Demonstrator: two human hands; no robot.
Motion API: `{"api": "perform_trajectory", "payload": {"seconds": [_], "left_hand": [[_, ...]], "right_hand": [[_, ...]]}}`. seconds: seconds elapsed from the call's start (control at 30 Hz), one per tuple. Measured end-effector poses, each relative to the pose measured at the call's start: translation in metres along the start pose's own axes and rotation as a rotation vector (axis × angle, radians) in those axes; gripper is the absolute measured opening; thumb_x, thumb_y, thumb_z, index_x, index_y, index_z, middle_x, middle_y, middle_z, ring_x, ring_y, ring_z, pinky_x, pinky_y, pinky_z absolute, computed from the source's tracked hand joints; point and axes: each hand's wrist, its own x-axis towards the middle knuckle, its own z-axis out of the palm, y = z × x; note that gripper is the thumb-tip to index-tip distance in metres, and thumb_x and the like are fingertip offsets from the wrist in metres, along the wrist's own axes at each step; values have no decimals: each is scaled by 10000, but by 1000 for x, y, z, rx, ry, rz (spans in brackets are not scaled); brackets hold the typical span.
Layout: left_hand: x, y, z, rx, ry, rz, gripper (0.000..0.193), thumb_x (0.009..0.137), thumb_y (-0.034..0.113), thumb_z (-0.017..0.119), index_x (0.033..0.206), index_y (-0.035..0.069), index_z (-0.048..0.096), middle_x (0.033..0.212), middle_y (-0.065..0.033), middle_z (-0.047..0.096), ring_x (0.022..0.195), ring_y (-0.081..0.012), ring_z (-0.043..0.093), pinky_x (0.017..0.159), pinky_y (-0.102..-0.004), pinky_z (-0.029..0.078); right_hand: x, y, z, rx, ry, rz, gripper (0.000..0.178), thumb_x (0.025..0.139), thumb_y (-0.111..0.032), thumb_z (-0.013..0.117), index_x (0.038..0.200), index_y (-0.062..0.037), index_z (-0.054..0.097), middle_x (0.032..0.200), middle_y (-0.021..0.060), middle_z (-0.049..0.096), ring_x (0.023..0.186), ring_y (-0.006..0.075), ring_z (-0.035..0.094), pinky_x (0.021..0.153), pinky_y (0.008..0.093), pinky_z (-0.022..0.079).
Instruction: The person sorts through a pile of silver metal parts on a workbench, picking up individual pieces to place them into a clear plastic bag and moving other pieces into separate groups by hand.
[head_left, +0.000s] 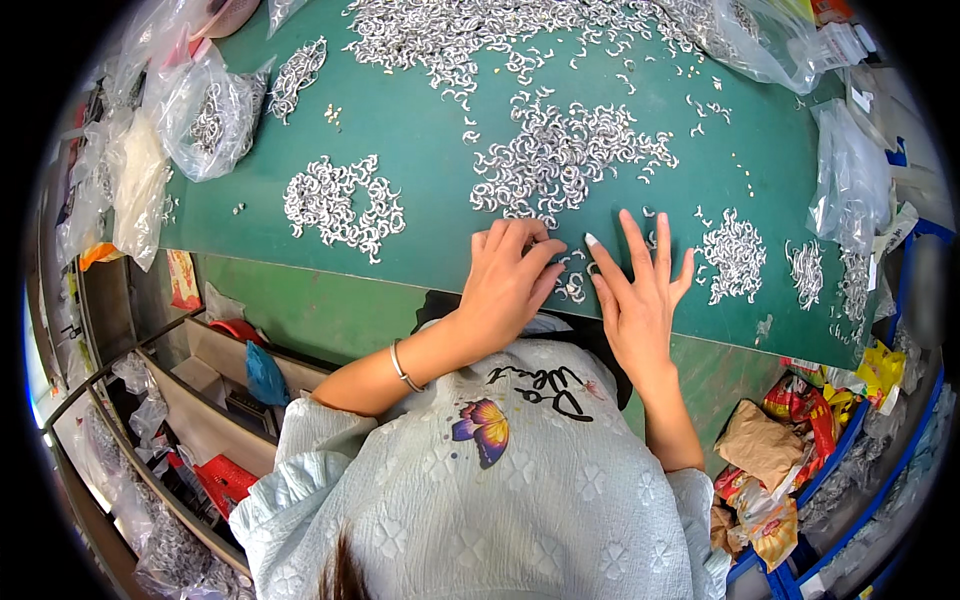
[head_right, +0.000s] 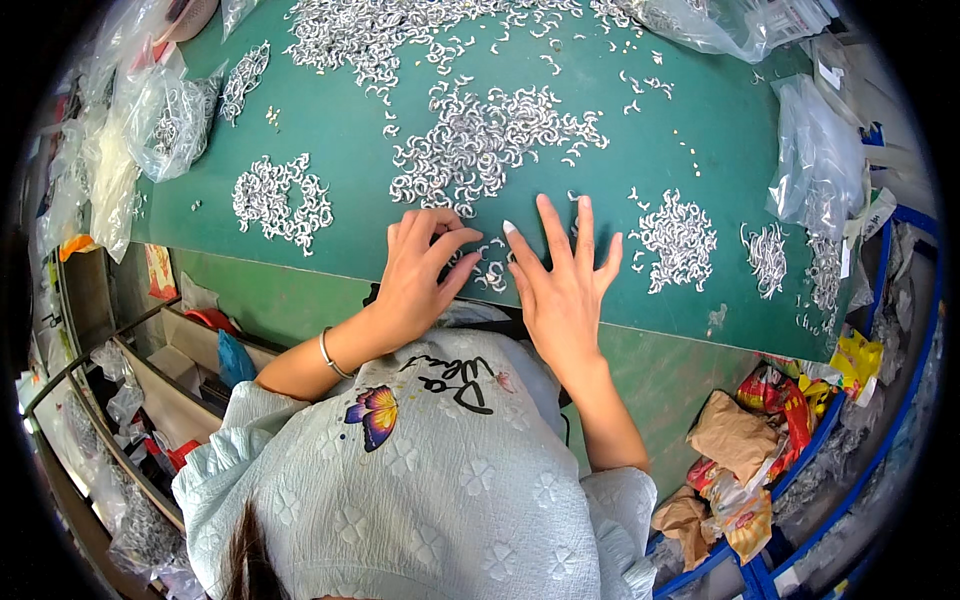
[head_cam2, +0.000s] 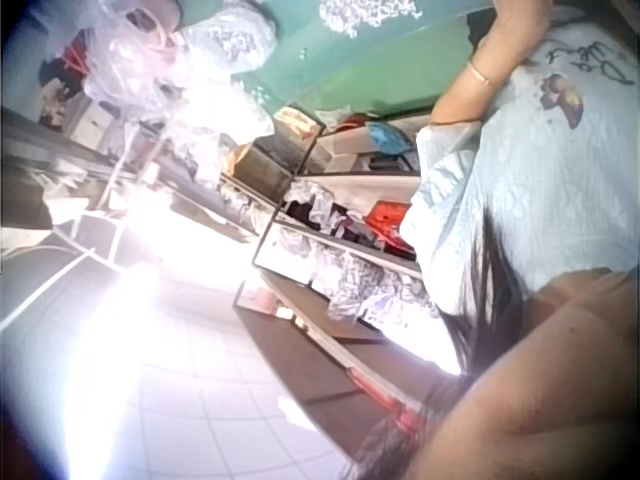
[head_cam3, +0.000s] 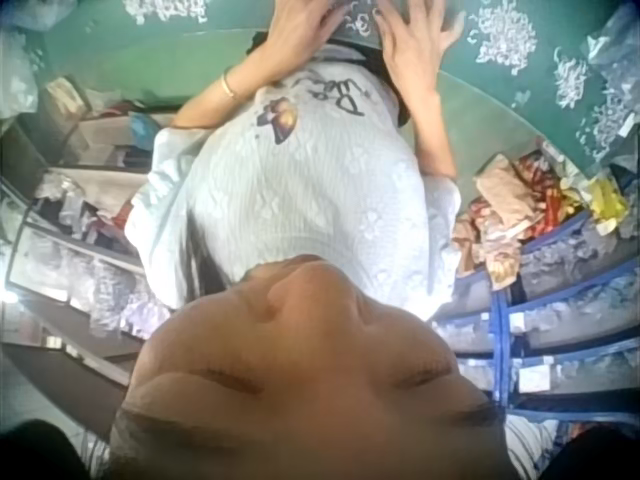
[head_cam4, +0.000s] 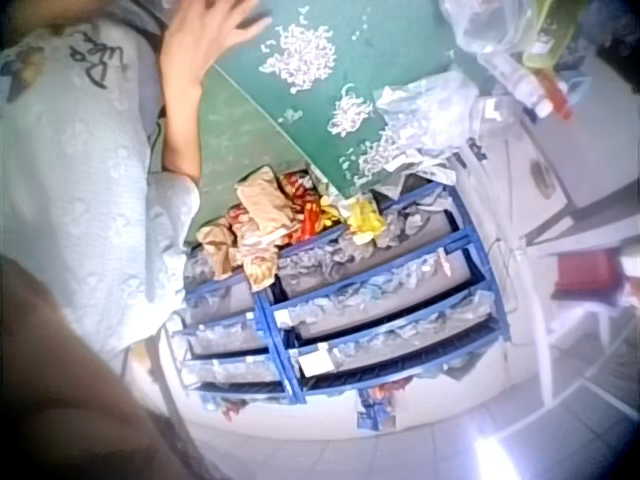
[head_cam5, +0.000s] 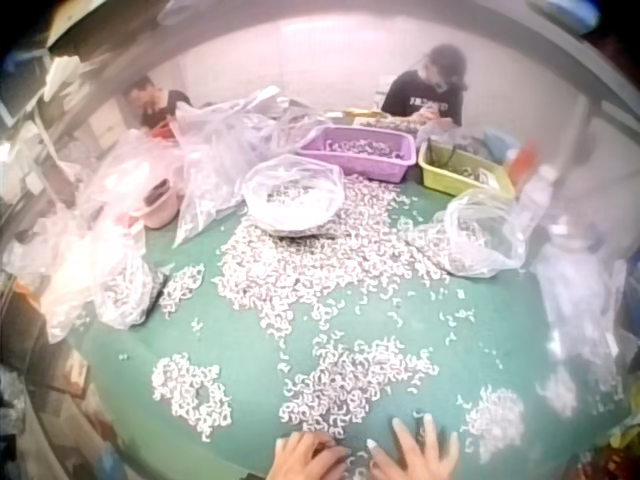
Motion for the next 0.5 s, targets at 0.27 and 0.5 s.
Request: {"api": "perform_trajectory", "payload": {"seconds": [0.27,0.5], "left_hand": [[1,1,1,15,-15,18,261,751,70,753,998,88,669,1032,-46,550,937,-230,513,790,-371,355],[-1,1,2,6,-2,28,250,754,57,745,990,94,673,1012,-38,551,932,-223,514,786,-370,353]], "right_hand": [[0,2,-3,-21,-11,5,364,856,-190,678,1219,-211,661,1505,46,390,1437,380,242,1074,682,117],[1,-2,-5,59,-73,-67,398,830,-242,694,1227,-238,662,1511,42,380,1440,374,233,1076,689,110]]}}
